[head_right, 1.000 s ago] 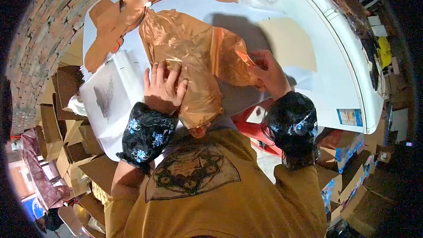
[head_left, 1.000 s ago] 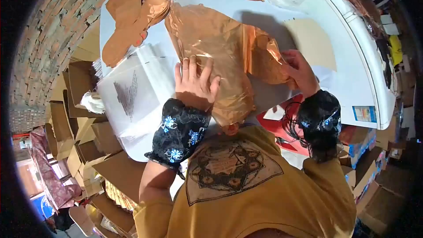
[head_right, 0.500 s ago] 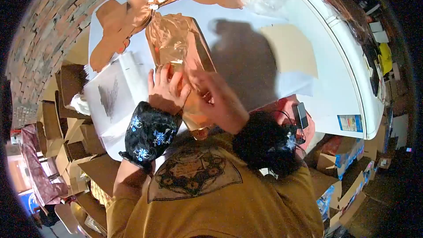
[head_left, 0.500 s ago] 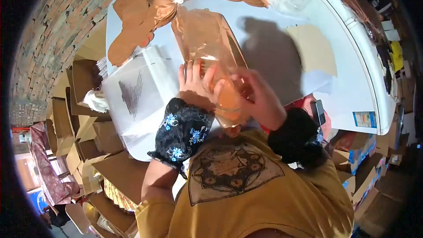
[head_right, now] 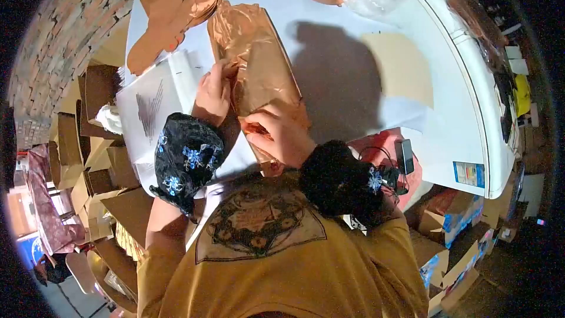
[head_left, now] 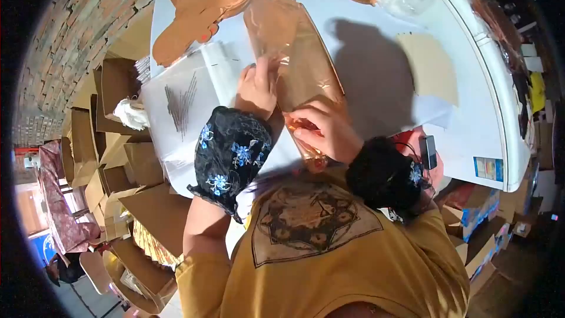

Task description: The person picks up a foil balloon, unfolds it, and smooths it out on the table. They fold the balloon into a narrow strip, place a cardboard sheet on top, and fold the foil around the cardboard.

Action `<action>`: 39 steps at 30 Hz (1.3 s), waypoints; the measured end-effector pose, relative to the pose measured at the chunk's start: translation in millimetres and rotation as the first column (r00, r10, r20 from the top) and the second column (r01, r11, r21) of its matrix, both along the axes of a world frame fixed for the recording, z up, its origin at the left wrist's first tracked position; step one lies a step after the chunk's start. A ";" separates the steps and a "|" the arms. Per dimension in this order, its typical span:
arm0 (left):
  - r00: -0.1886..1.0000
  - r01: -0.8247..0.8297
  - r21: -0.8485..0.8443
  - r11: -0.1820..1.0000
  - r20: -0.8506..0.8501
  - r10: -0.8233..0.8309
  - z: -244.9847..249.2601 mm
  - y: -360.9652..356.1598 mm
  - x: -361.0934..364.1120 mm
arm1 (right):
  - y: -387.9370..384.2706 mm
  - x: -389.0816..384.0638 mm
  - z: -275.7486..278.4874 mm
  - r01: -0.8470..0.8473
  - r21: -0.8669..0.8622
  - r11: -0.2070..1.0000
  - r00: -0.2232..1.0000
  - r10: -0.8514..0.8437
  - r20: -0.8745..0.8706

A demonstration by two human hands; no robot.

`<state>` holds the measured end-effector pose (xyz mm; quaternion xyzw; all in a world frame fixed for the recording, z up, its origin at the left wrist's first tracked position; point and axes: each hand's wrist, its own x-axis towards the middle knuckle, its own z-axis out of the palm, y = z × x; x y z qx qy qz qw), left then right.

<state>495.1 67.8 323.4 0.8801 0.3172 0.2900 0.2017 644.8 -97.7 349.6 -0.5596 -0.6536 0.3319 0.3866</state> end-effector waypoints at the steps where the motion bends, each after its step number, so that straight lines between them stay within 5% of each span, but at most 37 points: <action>1: 1.000 0.017 -0.030 0.999 0.021 -0.016 -1.1 3.2 -1.7 | 1.0 -1.3 0.9 -0.011 0.012 1.000 1.000 0.011 -0.003; 8: 0.994 -0.011 -0.065 0.998 -0.112 0.003 6.0 -5.7 1.9 | -8.6 8.0 -8.6 -0.048 0.074 0.996 0.997 0.042 0.069; 13: 0.990 0.069 0.130 0.989 -0.133 -0.052 -2.4 -5.3 -0.7 | -7.4 10.7 -7.5 -0.093 0.065 0.994 0.986 0.083 0.143; 16: 0.989 0.078 0.227 0.971 -0.139 -0.047 -5.6 -7.3 -1.7 | -6.8 14.2 -3.7 -0.122 -0.026 0.992 0.992 0.121 -0.028; 19: 0.988 0.084 0.220 0.972 -0.148 -0.052 -6.7 -7.8 -0.9 | -5.1 27.6 -10.0 -0.182 0.066 0.981 0.975 0.171 0.140; 23: 0.988 0.090 0.222 0.971 -0.139 -0.060 -5.7 -4.8 -1.2 | -5.2 29.0 -7.4 -0.016 0.102 0.995 0.984 -0.003 0.178; 26: 0.989 0.066 0.222 0.973 -0.145 -0.034 -8.5 -6.9 -1.0 | -6.0 29.6 2.1 -0.076 0.273 0.959 0.877 -0.066 0.475; 29: 0.987 0.064 0.220 0.973 -0.161 -0.028 -8.1 -6.3 -1.7 | -4.9 35.9 -15.9 -0.153 0.231 0.961 0.814 -0.010 0.581; 39: 0.988 0.061 0.193 0.979 -0.149 -0.032 4.0 -14.8 -0.8 | -2.4 37.4 -17.2 -0.156 0.199 0.967 0.837 0.023 0.547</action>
